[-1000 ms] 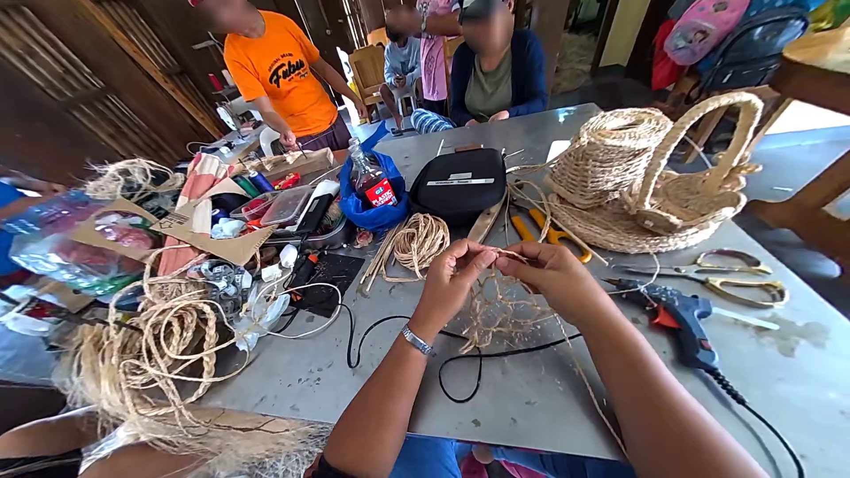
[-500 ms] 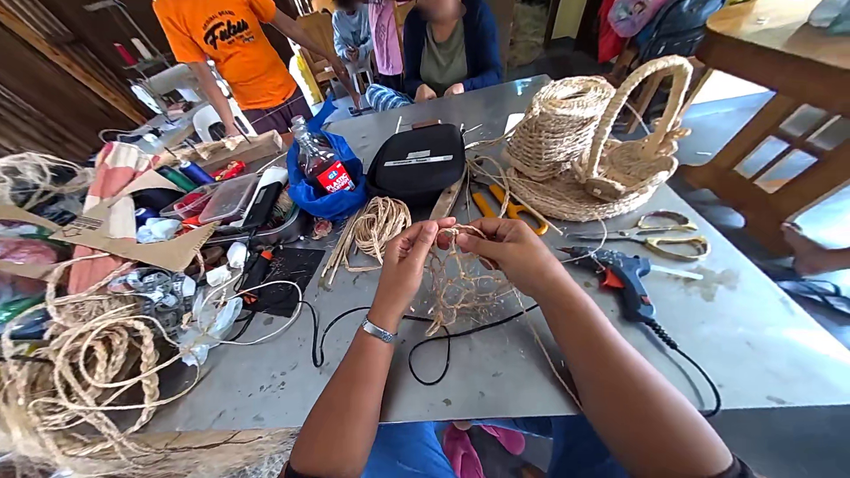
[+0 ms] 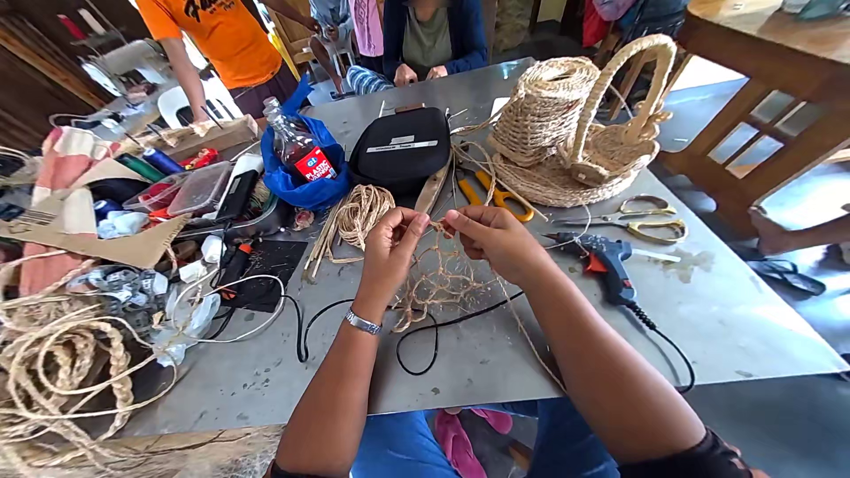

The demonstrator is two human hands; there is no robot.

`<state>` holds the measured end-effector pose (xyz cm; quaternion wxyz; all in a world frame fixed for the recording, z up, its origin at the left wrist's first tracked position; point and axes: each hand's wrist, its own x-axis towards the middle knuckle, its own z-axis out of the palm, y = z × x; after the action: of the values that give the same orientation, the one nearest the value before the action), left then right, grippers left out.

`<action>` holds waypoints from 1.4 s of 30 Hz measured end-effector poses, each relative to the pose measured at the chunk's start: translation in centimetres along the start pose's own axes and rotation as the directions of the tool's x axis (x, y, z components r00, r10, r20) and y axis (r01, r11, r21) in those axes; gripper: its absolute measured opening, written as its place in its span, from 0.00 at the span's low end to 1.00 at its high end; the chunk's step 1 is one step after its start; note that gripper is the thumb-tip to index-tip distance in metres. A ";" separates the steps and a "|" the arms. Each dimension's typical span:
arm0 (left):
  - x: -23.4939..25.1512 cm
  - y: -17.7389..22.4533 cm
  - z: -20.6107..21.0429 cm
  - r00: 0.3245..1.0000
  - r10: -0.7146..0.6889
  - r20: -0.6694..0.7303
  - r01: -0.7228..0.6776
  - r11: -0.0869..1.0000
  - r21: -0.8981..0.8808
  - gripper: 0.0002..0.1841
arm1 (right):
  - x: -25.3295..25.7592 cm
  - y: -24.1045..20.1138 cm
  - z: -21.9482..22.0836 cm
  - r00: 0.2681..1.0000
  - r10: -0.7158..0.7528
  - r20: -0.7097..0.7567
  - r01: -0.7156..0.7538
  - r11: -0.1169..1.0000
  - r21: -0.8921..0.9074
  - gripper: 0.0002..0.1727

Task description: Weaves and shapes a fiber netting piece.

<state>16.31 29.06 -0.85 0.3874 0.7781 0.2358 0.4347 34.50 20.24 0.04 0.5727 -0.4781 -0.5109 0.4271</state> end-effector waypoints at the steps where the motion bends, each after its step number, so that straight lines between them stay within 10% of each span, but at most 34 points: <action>1: 0.0 0.0 0.0 1.000 0.011 -0.002 -0.011 1.000 0.012 0.11 | 0.0 0.0 0.0 1.000 -0.003 -0.005 0.003 1.000 0.004 0.17; 13: 0.2 0.2 0.2 0.989 0.140 -0.039 -0.134 0.983 0.127 0.12 | -0.1 -0.2 0.2 0.998 -0.024 -0.054 0.022 0.999 -0.049 0.07; 20: 0.5 -0.6 0.5 0.962 -0.240 -0.126 0.186 0.922 -0.340 0.39 | 0.5 -0.5 -0.1 0.978 -0.022 -0.206 0.040 0.996 0.081 0.09; 31: 0.3 0.4 0.7 0.953 -0.276 0.122 0.301 0.897 -0.324 0.09 | 0.9 0.1 0.0 0.981 -0.185 -0.066 0.172 0.971 -0.166 0.09; 42: 0.5 0.9 0.3 0.967 -0.228 0.116 0.245 0.956 -0.164 0.05 | 0.6 0.0 -0.3 0.963 -0.200 -0.180 0.144 0.948 -0.283 0.07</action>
<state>16.85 28.70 0.02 0.5151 0.7268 0.2689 0.3663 34.92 20.84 0.13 0.5880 -0.5460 -0.5415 0.2507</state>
